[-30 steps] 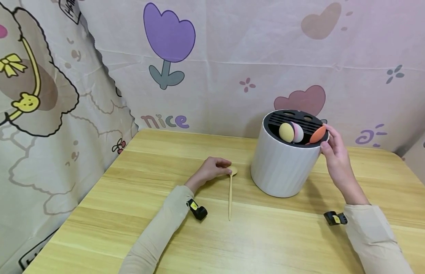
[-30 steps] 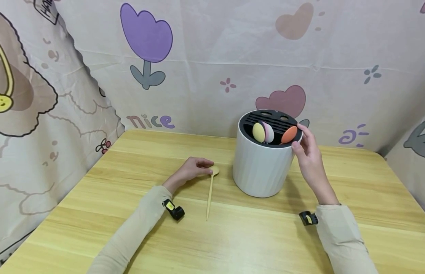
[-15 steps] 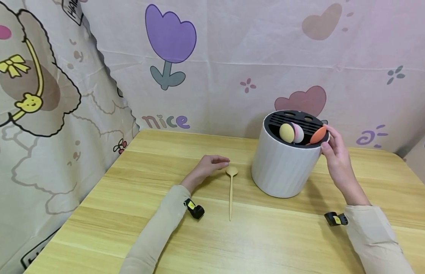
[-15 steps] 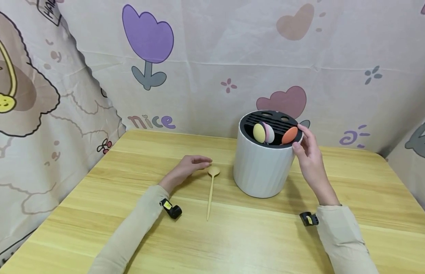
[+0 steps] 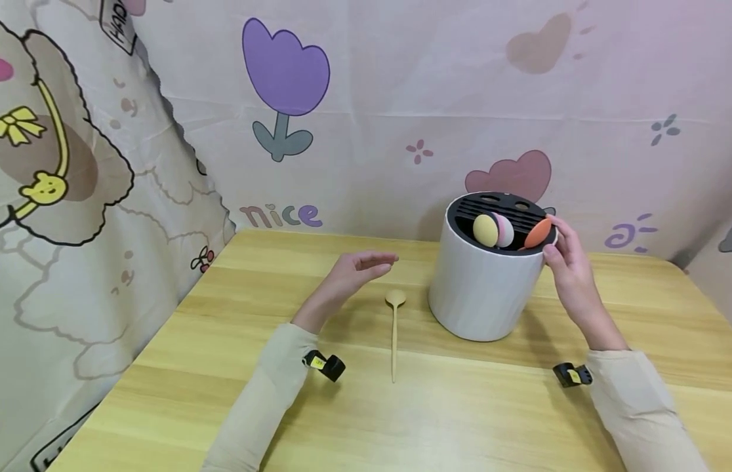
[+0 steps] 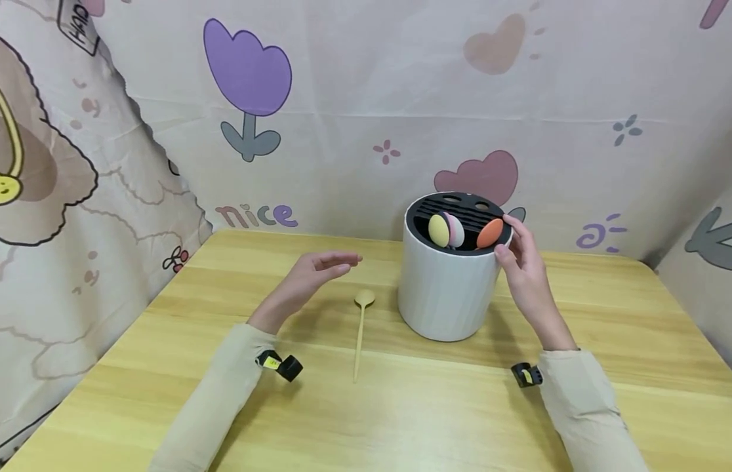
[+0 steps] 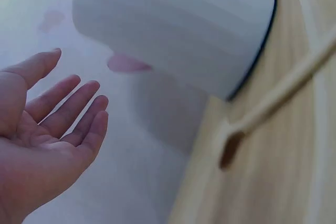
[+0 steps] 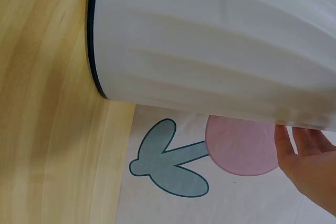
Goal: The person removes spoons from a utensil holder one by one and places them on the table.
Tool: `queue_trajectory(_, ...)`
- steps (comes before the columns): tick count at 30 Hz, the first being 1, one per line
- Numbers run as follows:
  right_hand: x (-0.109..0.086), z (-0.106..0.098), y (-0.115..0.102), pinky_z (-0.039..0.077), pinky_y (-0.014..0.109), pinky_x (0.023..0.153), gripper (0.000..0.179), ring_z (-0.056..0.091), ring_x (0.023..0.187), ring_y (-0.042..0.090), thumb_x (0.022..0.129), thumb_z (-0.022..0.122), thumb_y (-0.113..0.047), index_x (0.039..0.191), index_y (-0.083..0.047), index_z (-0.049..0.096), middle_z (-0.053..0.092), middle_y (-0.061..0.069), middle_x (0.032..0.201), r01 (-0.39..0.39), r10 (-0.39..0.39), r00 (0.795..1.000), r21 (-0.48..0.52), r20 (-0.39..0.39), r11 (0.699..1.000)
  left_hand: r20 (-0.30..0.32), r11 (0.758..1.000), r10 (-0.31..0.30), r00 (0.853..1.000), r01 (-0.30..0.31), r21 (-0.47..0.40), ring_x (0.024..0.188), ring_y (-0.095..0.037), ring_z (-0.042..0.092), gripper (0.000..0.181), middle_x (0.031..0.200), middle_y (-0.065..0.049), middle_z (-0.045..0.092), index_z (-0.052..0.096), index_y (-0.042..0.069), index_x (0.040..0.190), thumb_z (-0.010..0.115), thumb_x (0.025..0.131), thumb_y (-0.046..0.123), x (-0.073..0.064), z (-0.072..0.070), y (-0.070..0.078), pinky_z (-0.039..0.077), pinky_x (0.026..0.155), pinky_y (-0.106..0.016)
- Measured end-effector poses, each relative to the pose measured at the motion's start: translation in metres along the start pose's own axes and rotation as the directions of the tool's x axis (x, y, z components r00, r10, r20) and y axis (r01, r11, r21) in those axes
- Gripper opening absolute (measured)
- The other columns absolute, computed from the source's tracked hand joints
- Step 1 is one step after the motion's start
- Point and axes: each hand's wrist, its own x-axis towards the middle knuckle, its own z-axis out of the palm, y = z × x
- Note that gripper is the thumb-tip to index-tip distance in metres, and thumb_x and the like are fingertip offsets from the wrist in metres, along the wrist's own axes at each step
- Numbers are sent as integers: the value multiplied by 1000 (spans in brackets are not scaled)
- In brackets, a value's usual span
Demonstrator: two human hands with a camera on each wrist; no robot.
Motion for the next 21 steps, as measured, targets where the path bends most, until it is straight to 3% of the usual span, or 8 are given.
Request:
queue_trajectory(4, 0, 2, 1, 37, 13, 97, 45, 38, 130, 13, 103, 45, -18, 147, -13, 36, 38, 17, 145, -20, 20, 1000, -45, 3, 999, 0, 999, 48, 999, -48, 14, 115, -17, 58, 35, 125, -1, 64, 63, 8, 127, 64, 95, 21, -4, 9, 17, 43, 102, -36)
queue_trajectory(10, -1, 0, -1, 36, 12, 98, 46, 36, 132, 15, 103, 44, -18, 148, -13, 35, 29, 30, 148, -36, 36, 999, -90, -5, 995, 22, 989, 136, 990, -137, 56, 111, -14, 60, 33, 123, -1, 65, 65, 8, 125, 66, 94, 20, 0, 21, 48, 47, 96, -30)
queue_trajectory(15, -1, 1, -2, 36, 12, 99, 46, 35, 134, 16, 103, 44, -17, 148, -13, 35, 28, 30, 148, -35, 35, 999, -75, 1, 997, 93, 980, 183, 979, -190, 67, 108, -14, 61, 32, 124, -6, 64, 64, 3, 125, 65, 94, 15, 9, 24, 68, 49, 94, -28)
queue_trajectory(21, 0, 0, -2, 35, 12, 100, 46, 34, 135, 16, 103, 44, -17, 148, -13, 34, 26, 31, 149, -33, 34, 999, -75, 5, 997, 167, 977, 201, 965, -211, 45, 106, -15, 62, 34, 119, -9, 66, 63, -1, 124, 68, 91, 8, 21, 26, 86, 49, 93, -28)
